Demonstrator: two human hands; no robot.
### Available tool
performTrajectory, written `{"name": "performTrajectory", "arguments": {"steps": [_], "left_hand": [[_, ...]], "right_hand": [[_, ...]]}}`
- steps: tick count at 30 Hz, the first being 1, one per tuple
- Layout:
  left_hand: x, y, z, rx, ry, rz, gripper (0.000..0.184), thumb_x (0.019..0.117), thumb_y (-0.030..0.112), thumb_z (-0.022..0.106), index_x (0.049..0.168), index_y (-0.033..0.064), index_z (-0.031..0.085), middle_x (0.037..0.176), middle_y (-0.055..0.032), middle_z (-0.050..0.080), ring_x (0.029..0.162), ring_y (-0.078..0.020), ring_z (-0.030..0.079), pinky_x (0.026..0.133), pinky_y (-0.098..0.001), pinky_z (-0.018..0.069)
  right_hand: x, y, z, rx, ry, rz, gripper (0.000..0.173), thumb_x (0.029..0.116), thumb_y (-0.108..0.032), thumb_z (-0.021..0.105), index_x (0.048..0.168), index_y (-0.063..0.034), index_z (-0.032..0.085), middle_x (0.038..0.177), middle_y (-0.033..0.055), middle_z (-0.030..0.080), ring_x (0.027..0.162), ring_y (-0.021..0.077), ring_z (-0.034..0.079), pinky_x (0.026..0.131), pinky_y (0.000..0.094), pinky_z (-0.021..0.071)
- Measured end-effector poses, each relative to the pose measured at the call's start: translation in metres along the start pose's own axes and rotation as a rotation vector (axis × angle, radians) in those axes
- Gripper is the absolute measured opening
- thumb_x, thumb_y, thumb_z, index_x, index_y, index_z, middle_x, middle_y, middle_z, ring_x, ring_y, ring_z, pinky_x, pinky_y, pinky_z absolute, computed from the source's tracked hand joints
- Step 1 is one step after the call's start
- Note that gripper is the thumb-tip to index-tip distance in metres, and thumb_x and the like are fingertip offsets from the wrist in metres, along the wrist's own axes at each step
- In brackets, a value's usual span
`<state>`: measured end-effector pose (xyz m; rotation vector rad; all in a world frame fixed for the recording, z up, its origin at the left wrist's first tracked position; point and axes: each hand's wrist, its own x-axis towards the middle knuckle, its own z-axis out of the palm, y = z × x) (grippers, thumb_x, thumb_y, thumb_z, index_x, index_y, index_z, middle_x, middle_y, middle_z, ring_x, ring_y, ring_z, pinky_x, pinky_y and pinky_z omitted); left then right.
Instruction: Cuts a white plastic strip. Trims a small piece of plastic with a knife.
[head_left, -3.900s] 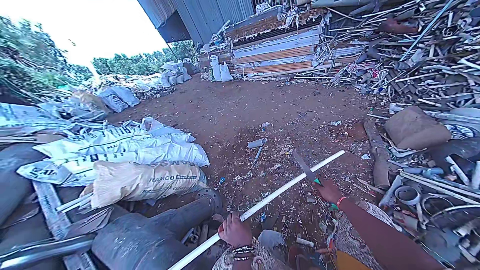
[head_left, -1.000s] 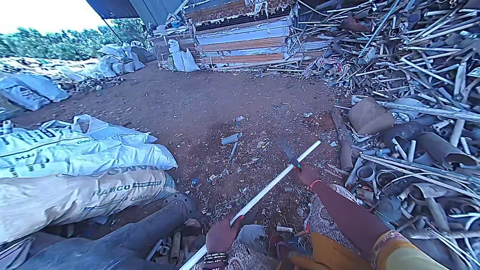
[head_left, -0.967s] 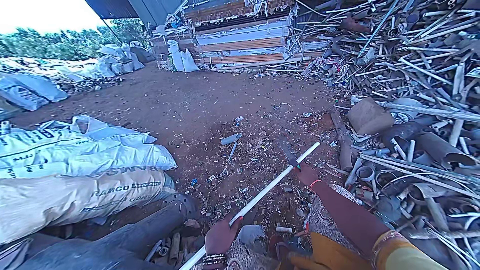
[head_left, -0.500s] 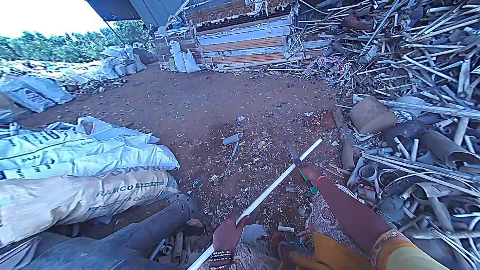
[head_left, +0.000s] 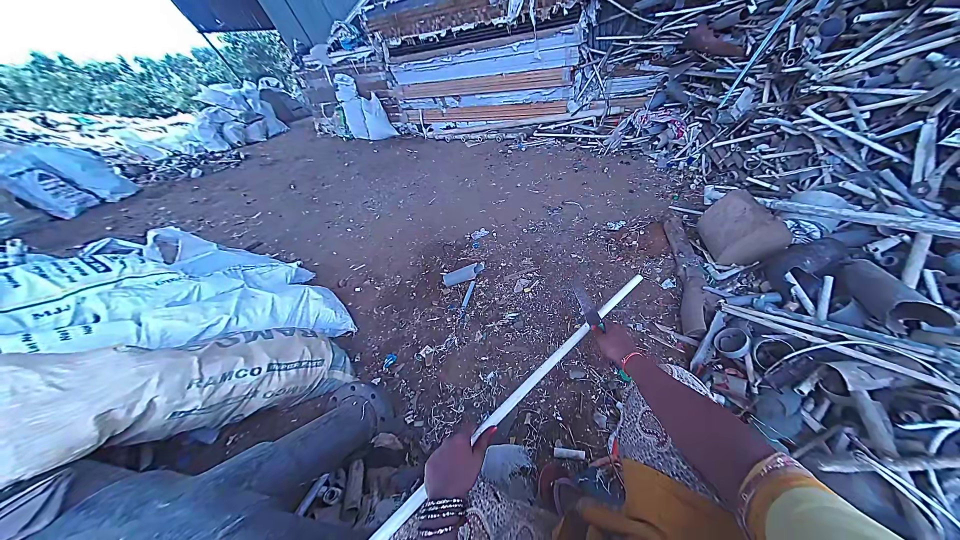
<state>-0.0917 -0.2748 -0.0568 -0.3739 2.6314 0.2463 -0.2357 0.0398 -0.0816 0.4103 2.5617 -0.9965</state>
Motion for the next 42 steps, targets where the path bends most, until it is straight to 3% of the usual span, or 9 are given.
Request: {"name": "performTrajectory", "arguments": {"steps": [7,18,20,22,26,31,35,38,42], "left_hand": [[0.0,-0.001,0.003,-0.015,0.02,0.007,0.057,0.1046,0.057,0.046,0.131,0.0113,0.066,0.118,-0.0221,0.072,0.115,-0.0417,0.067,0.095,-0.0625,0.0511],[0.004,0.007,0.004,0.019,0.008,0.0,0.057,0.1047,0.058,0.045,0.129,0.0106,0.067,0.12,-0.0213,0.071,0.116,-0.0401,0.067,0.095,-0.0615,0.0515],[0.004,0.01,0.006,0.017,0.008,0.004,0.058,0.1046,0.059,0.045,0.131,0.0114,0.066,0.121,-0.0213,0.071,0.117,-0.0402,0.067,0.096,-0.0616,0.0509],[0.004,0.009,0.004,0.013,0.019,-0.002,0.058,0.1048,0.059,0.045,0.132,0.0119,0.066,0.12,-0.0212,0.071,0.116,-0.0401,0.067,0.096,-0.0611,0.0511],[0.003,0.004,0.003,0.022,0.024,-0.027,0.058,0.1051,0.058,0.044,0.132,0.0112,0.065,0.121,-0.0214,0.071,0.117,-0.0403,0.067,0.096,-0.0609,0.0513],[0.0,0.001,0.0,-0.013,0.069,-0.081,0.059,0.1047,0.059,0.044,0.134,0.0127,0.064,0.12,-0.022,0.071,0.115,-0.0411,0.068,0.095,-0.0614,0.0515],[0.004,0.0,0.0,-0.011,0.064,-0.09,0.059,0.1048,0.059,0.043,0.135,0.0135,0.063,0.12,-0.0217,0.071,0.115,-0.0404,0.068,0.094,-0.0606,0.0524],[0.0,0.001,-0.003,-0.032,0.056,-0.081,0.059,0.1055,0.058,0.042,0.134,0.0123,0.064,0.12,-0.0222,0.071,0.116,-0.0411,0.067,0.095,-0.0611,0.0513],[0.002,-0.003,-0.004,-0.026,0.043,-0.064,0.058,0.1054,0.058,0.043,0.133,0.0115,0.064,0.12,-0.0221,0.071,0.116,-0.041,0.067,0.096,-0.0615,0.0513]], "right_hand": [[-0.007,-0.005,0.001,-0.115,0.03,0.007,0.055,0.1112,-0.047,0.036,0.143,-0.0035,0.051,0.132,0.0224,0.065,0.125,0.038,0.063,0.102,0.0585,0.0486],[-0.005,-0.002,0.019,-0.122,-0.186,-0.146,0.054,0.1114,-0.044,0.04,0.132,0.0039,0.056,0.125,0.0272,0.062,0.119,0.0399,0.062,0.101,0.0582,0.0459],[-0.009,-0.005,0.024,-0.077,-0.17,-0.122,0.053,0.1117,-0.043,0.04,0.132,0.003,0.056,0.122,0.0259,0.063,0.114,0.0384,0.063,0.098,0.0561,0.0474],[-0.013,-0.01,0.028,-0.018,-0.139,-0.091,0.054,0.1121,-0.042,0.039,0.135,0.0034,0.056,0.127,0.0268,0.063,0.12,0.0389,0.062,0.102,0.0564,0.0459],[-0.024,-0.01,0.039,-0.166,-0.28,-0.222,0.054,0.1118,-0.043,0.04,0.137,0.0026,0.054,0.124,0.0271,0.063,0.114,0.0405,0.064,0.099,0.0585,0.0475],[-0.027,-0.016,0.033,-0.188,-0.169,-0.144,0.056,0.1119,-0.044,0.037,0.143,0.001,0.05,0.134,0.0259,0.061,0.127,0.0394,0.06,0.106,0.0576,0.0459],[-0.034,-0.014,0.035,-0.359,-0.261,-0.276,0.054,0.1113,-0.045,0.039,0.141,-0.0013,0.051,0.128,0.0258,0.064,0.122,0.0418,0.062,0.101,0.0616,0.0475],[-0.035,-0.018,0.035,-0.293,-0.168,-0.22,0.055,0.1116,-0.044,0.038,0.144,-0.001,0.048,0.13,0.0253,0.064,0.123,0.0409,0.063,0.102,0.0597,0.0482],[-0.042,-0.018,0.041,-0.484,-0.239,-0.403,0.052,0.111,-0.042,0.041,0.144,-0.0024,0.047,0.125,0.0272,0.065,0.118,0.045,0.064,0.097,0.0637,0.0492]]}}
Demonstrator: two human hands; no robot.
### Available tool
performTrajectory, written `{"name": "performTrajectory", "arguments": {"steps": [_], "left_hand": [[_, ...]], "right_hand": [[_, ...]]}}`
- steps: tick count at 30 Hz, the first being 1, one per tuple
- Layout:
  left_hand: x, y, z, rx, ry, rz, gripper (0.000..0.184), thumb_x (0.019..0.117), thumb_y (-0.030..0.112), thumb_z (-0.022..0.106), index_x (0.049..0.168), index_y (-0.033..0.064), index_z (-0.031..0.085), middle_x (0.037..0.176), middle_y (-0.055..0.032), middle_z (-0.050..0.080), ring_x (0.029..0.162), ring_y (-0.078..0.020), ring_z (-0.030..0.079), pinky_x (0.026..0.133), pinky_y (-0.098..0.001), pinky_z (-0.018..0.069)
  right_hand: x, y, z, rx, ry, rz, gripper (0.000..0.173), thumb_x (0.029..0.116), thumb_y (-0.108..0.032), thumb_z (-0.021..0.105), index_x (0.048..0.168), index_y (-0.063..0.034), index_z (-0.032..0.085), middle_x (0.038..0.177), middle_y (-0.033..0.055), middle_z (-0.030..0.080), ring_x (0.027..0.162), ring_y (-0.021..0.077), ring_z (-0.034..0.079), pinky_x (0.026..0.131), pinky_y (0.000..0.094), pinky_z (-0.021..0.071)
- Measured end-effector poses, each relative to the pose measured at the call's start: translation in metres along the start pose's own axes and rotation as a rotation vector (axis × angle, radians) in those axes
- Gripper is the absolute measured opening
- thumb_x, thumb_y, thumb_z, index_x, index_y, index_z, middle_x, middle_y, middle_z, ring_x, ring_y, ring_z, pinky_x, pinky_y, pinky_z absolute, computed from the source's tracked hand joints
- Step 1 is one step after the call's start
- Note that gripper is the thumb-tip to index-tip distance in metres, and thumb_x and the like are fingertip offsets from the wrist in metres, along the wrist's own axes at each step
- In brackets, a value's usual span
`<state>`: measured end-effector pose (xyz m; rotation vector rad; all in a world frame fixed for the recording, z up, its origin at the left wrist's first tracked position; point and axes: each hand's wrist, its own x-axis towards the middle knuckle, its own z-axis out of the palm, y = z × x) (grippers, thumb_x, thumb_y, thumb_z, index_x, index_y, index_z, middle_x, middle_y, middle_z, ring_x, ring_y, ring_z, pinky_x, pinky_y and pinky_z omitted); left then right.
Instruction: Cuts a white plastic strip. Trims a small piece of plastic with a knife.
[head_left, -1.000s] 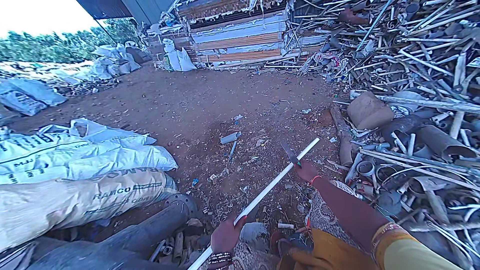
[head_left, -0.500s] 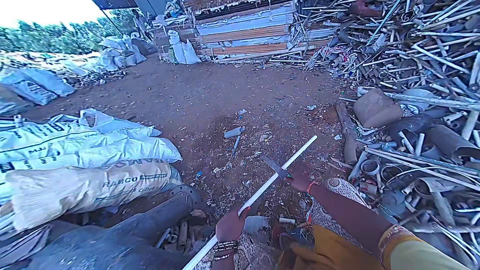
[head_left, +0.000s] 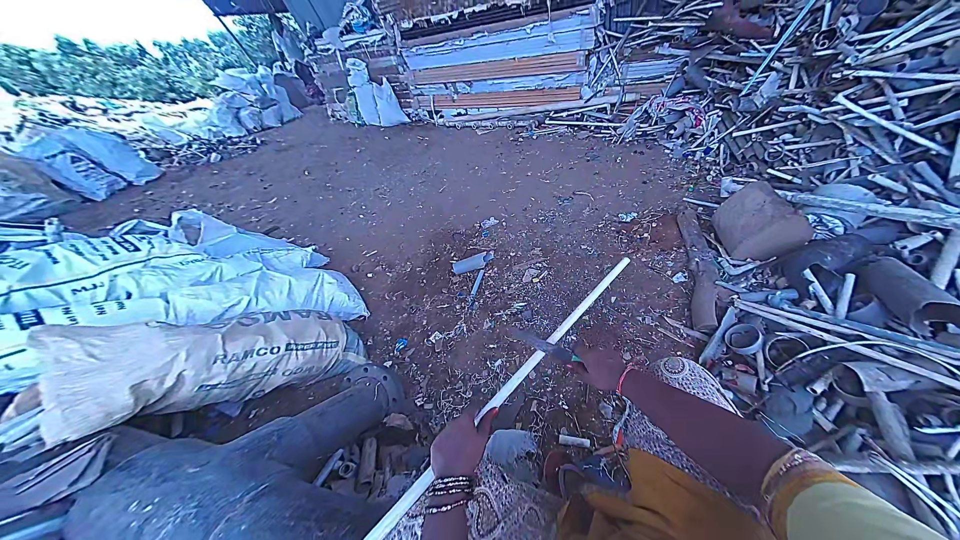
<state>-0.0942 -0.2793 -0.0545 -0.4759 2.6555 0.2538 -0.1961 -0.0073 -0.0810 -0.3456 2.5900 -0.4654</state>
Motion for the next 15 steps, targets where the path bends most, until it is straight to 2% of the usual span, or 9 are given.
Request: {"name": "performTrajectory", "arguments": {"steps": [3,5,6,9,11,13,15], "left_hand": [[-0.003,0.002,0.001,0.001,-0.001,0.007,0.059,0.1055,0.058,0.043,0.132,0.0091,0.065,0.119,-0.0237,0.071,0.115,-0.042,0.068,0.094,-0.0621,0.0515],[-0.004,0.002,0.001,0.0,0.022,0.012,0.059,0.1054,0.058,0.043,0.13,0.0093,0.065,0.117,-0.0232,0.071,0.113,-0.0417,0.068,0.093,-0.0622,0.0518],[-0.004,0.001,0.001,0.0,0.029,0.012,0.059,0.1052,0.058,0.043,0.13,0.0099,0.066,0.117,-0.0228,0.072,0.113,-0.0413,0.068,0.093,-0.0619,0.0518],[-0.003,0.0,0.002,-0.007,0.039,0.015,0.058,0.1052,0.058,0.044,0.132,0.012,0.066,0.118,-0.0221,0.072,0.114,-0.0407,0.068,0.094,-0.0615,0.0518],[-0.003,0.003,0.0,-0.018,0.054,0.003,0.058,0.1048,0.058,0.045,0.132,0.0116,0.066,0.118,-0.0221,0.072,0.114,-0.0405,0.068,0.094,-0.0617,0.0517],[-0.007,0.006,-0.001,-0.027,0.087,-0.016,0.058,0.1045,0.058,0.046,0.131,0.0099,0.066,0.117,-0.0227,0.072,0.113,-0.0409,0.069,0.094,-0.0616,0.0519],[-0.012,0.004,-0.002,-0.017,0.131,-0.021,0.058,0.1042,0.057,0.047,0.132,0.0104,0.066,0.114,-0.0229,0.073,0.11,-0.042,0.069,0.092,-0.0618,0.0525]], "right_hand": [[0.003,0.002,-0.005,0.146,0.071,0.149,0.054,0.1119,-0.042,0.038,0.147,-0.0012,0.045,0.131,0.0261,0.064,0.123,0.0426,0.063,0.101,0.0609,0.0485],[0.009,0.008,-0.011,0.242,0.151,0.24,0.056,0.1119,-0.044,0.037,0.147,-0.0012,0.044,0.129,0.0247,0.064,0.122,0.0403,0.064,0.101,0.0587,0.0496],[0.007,0.009,-0.012,0.222,0.139,0.22,0.055,0.1119,-0.044,0.037,0.146,-0.0008,0.045,0.129,0.025,0.064,0.121,0.0407,0.064,0.1,0.0589,0.0502],[-0.003,0.004,0.0,0.051,-0.034,-0.081,0.052,0.1113,-0.042,0.042,0.139,0.001,0.051,0.122,0.0286,0.065,0.115,0.0454,0.065,0.097,0.0637,0.0487],[-0.007,-0.006,0.007,-0.013,-0.066,-0.181,0.05,0.1106,-0.042,0.044,0.137,-0.0006,0.053,0.121,0.0275,0.066,0.114,0.0458,0.065,0.096,0.0655,0.0479],[-0.006,-0.01,0.001,0.029,-0.004,-0.059,0.052,0.1112,-0.043,0.041,0.141,-0.0009,0.049,0.122,0.0271,0.066,0.115,0.045,0.065,0.096,0.0638,0.0496],[0.001,0.002,-0.013,0.194,0.138,0.161,0.054,0.1117,-0.044,0.038,0.144,-0.0011,0.046,0.124,0.0265,0.066,0.118,0.0431,0.065,0.098,0.0608,0.0506]]}}
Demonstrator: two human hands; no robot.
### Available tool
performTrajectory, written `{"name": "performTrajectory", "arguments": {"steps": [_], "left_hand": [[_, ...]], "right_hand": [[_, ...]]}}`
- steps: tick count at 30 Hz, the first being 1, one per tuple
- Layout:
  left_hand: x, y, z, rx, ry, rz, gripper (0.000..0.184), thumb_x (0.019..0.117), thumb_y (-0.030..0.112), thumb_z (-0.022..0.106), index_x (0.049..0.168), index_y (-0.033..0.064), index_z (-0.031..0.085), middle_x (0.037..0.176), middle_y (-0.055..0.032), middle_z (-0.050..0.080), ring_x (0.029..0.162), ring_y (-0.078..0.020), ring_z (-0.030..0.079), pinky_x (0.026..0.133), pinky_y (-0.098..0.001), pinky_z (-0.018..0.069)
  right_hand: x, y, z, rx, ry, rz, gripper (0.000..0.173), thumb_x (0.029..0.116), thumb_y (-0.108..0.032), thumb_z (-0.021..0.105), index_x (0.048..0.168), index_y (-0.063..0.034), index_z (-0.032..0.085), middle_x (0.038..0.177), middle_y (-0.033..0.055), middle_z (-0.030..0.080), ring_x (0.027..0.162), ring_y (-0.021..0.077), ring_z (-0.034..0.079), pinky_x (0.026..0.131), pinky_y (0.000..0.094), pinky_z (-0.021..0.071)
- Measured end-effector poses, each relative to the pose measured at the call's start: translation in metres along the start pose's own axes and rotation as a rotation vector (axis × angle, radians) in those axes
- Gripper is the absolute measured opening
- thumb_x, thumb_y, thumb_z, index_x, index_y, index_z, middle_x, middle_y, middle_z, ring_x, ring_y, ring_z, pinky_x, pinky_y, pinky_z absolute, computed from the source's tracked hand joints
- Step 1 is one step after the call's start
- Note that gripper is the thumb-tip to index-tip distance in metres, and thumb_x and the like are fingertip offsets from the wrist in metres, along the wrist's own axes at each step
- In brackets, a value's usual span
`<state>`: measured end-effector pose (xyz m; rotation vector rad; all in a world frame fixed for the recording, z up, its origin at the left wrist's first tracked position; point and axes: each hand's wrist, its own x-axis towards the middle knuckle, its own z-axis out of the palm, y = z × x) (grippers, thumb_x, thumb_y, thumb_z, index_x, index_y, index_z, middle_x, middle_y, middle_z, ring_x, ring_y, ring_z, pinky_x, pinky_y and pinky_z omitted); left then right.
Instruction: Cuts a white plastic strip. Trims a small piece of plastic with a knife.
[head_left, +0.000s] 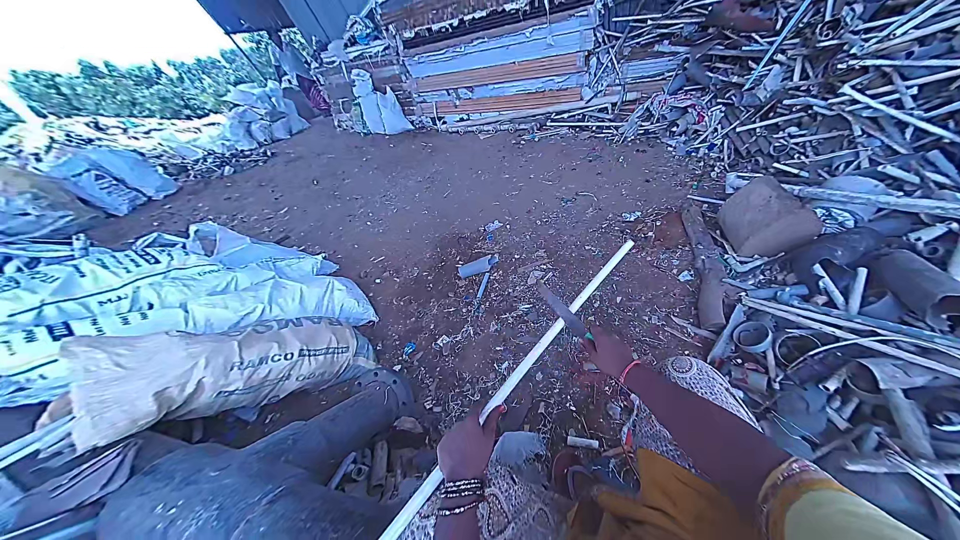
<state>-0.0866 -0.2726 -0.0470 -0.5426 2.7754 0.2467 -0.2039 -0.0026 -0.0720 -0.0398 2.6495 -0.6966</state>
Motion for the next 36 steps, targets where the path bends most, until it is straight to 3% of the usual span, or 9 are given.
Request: {"name": "performTrajectory", "arguments": {"steps": [2,4,8,11,20,36], "left_hand": [[-0.003,-0.003,-0.003,0.012,0.04,0.011,0.058,0.1039,0.057,0.049,0.133,0.0097,0.066,0.112,-0.0237,0.073,0.109,-0.0437,0.07,0.092,-0.062,0.0523],[-0.003,-0.008,-0.004,0.022,0.077,0.034,0.057,0.1031,0.056,0.051,0.131,0.0084,0.067,0.109,-0.0251,0.073,0.107,-0.0449,0.07,0.09,-0.0624,0.0526],[-0.001,-0.008,-0.002,0.01,0.109,0.06,0.053,0.1027,0.053,0.054,0.128,0.0086,0.068,0.106,-0.0252,0.074,0.105,-0.0451,0.071,0.088,-0.0632,0.0525],[0.0,-0.007,0.001,-0.016,0.147,0.079,0.05,0.1023,0.05,0.057,0.125,0.0072,0.07,0.103,-0.0264,0.074,0.102,-0.0468,0.071,0.086,-0.0647,0.0528],[0.004,-0.006,0.004,0.017,0.124,0.065,0.052,0.1016,0.053,0.057,0.13,0.0098,0.067,0.105,-0.0251,0.074,0.103,-0.0459,0.071,0.087,-0.0633,0.0538],[0.005,-0.006,0.006,0.007,0.113,0.089,0.052,0.1005,0.052,0.06,0.131,0.0107,0.068,0.105,-0.0256,0.074,0.103,-0.0468,0.071,0.086,-0.0641,0.0536]], "right_hand": [[0.011,0.017,-0.02,0.13,0.125,0.164,0.055,0.1118,-0.045,0.036,0.145,-0.0018,0.045,0.125,0.0253,0.066,0.119,0.0409,0.065,0.099,0.059,0.0505],[0.019,0.037,-0.035,0.257,0.201,0.213,0.055,0.112,-0.045,0.037,0.144,-0.0005,0.046,0.124,0.0259,0.066,0.117,0.0404,0.066,0.098,0.0589,0.05],[0.029,0.058,-0.038,0.481,0.288,0.116,0.052,0.1123,-0.041,0.04,0.138,0.0031,0.05,0.116,0.0261,0.064,0.103,0.0383,0.066,0.093,0.0559,0.0498],[0.028,0.061,-0.036,0.492,0.242,0.03,0.051,0.1125,-0.04,0.04,0.136,0.0038,0.051,0.107,0.0227,0.064,0.09,0.0334,0.065,0.087,0.0515,0.0519],[0.026,0.047,-0.034,0.358,0.159,0.022,0.052,0.1122,-0.042,0.039,0.136,0.0022,0.052,0.113,0.0262,0.064,0.103,0.0397,0.065,0.093,0.0586,0.0483],[0.027,0.046,-0.036,0.342,0.178,0.067,0.054,0.1122,-0.044,0.038,0.136,0.0017,0.052,0.114,0.0257,0.065,0.106,0.0397,0.065,0.094,0.0585,0.0486]]}}
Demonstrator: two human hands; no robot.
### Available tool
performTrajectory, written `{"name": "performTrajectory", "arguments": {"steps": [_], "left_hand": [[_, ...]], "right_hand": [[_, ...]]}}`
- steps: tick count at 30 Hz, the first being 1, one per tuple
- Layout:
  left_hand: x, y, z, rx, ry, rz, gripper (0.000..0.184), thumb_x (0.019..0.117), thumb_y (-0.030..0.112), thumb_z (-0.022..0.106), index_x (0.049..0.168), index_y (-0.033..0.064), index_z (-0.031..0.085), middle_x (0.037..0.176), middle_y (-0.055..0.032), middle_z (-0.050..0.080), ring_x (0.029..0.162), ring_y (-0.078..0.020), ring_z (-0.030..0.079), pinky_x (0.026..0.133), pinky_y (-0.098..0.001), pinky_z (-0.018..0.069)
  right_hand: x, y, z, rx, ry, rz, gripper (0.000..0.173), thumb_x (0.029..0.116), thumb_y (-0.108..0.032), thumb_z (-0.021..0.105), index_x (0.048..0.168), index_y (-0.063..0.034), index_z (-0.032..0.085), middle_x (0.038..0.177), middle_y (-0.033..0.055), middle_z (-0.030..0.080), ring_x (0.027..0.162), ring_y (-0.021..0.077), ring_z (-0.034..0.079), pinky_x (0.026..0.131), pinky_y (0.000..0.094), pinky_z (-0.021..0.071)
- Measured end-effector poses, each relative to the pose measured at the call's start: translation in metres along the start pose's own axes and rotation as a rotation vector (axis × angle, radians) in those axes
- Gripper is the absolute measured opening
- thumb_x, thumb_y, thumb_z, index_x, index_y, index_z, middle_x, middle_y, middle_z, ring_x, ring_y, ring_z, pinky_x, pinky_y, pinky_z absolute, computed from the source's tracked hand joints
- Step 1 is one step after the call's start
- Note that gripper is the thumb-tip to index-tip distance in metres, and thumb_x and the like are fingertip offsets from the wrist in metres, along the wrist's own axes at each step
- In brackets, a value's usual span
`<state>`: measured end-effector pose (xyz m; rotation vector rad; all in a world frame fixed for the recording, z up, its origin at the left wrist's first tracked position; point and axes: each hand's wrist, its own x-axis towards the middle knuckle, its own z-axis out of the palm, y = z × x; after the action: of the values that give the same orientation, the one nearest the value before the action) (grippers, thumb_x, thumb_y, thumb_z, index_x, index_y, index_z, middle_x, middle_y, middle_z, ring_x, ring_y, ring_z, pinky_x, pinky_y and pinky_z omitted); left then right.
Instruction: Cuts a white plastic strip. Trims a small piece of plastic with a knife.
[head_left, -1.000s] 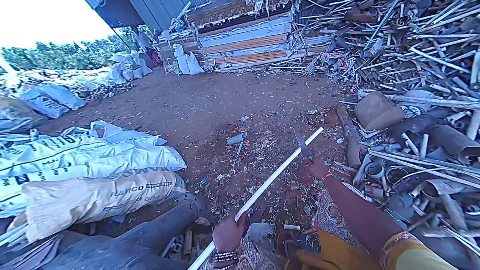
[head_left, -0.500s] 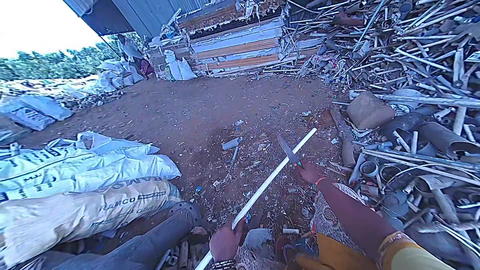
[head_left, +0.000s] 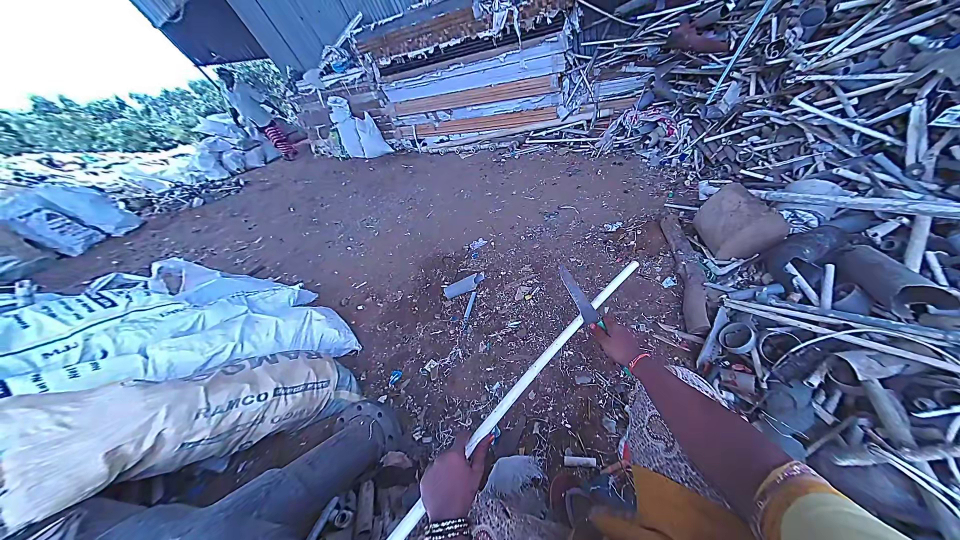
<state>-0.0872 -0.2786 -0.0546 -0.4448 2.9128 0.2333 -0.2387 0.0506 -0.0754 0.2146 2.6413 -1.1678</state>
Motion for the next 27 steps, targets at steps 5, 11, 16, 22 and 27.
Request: {"name": "performTrajectory", "arguments": {"steps": [5,11,16,22,27], "left_hand": [[-0.002,0.0024,-0.0019,0.017,-0.013,0.0,0.052,0.1009,0.052,0.059,0.132,0.0108,0.067,0.106,-0.0247,0.074,0.104,-0.0457,0.071,0.088,-0.063,0.0533],[-0.0013,0.0016,-0.0016,0.015,-0.013,0.006,0.052,0.1012,0.051,0.059,0.132,0.0101,0.067,0.106,-0.0254,0.074,0.104,-0.0458,0.071,0.088,-0.0634,0.0533],[-0.0003,0.0011,-0.0009,0.037,-0.04,0.004,0.052,0.1014,0.053,0.058,0.133,0.0117,0.066,0.107,-0.0241,0.074,0.104,-0.045,0.071,0.088,-0.0631,0.0536],[-0.0003,0.0013,-0.0019,0.039,-0.056,0.002,0.053,0.1015,0.054,0.057,0.133,0.0114,0.066,0.108,-0.0247,0.074,0.105,-0.0448,0.071,0.088,-0.0634,0.0536],[0.0003,0.0003,0.0005,0.017,-0.047,-0.002,0.053,0.1007,0.053,0.059,0.131,0.0115,0.067,0.106,-0.0241,0.074,0.104,-0.0452,0.071,0.087,-0.0636,0.0539]], "right_hand": [[0.0019,0.0018,0.0012,-0.007,0.001,-0.006,0.053,0.1117,-0.044,0.039,0.136,0.0008,0.052,0.111,0.0247,0.065,0.103,0.0394,0.066,0.092,0.0586,0.0496],[0.0012,0.001,0.0005,-0.024,-0.004,-0.002,0.054,0.1115,-0.045,0.039,0.136,0.0008,0.052,0.112,0.0245,0.065,0.104,0.0395,0.066,0.093,0.059,0.0494],[0.0012,0.0008,-0.0002,-0.026,-0.008,-0.005,0.054,0.1116,-0.045,0.038,0.135,0.0008,0.052,0.11,0.0245,0.065,0.103,0.0394,0.066,0.092,0.0589,0.0496],[0.0033,0.002,0.0002,-0.043,-0.004,-0.009,0.053,0.1116,-0.045,0.039,0.133,0.0009,0.053,0.111,0.0246,0.065,0.104,0.0395,0.066,0.092,0.0594,0.0493],[0.0027,0.002,-0.0001,-0.049,-0.007,0.007,0.054,0.1113,-0.047,0.039,0.134,0.0005,0.053,0.111,0.0246,0.065,0.105,0.0395,0.066,0.092,0.0591,0.0493]]}}
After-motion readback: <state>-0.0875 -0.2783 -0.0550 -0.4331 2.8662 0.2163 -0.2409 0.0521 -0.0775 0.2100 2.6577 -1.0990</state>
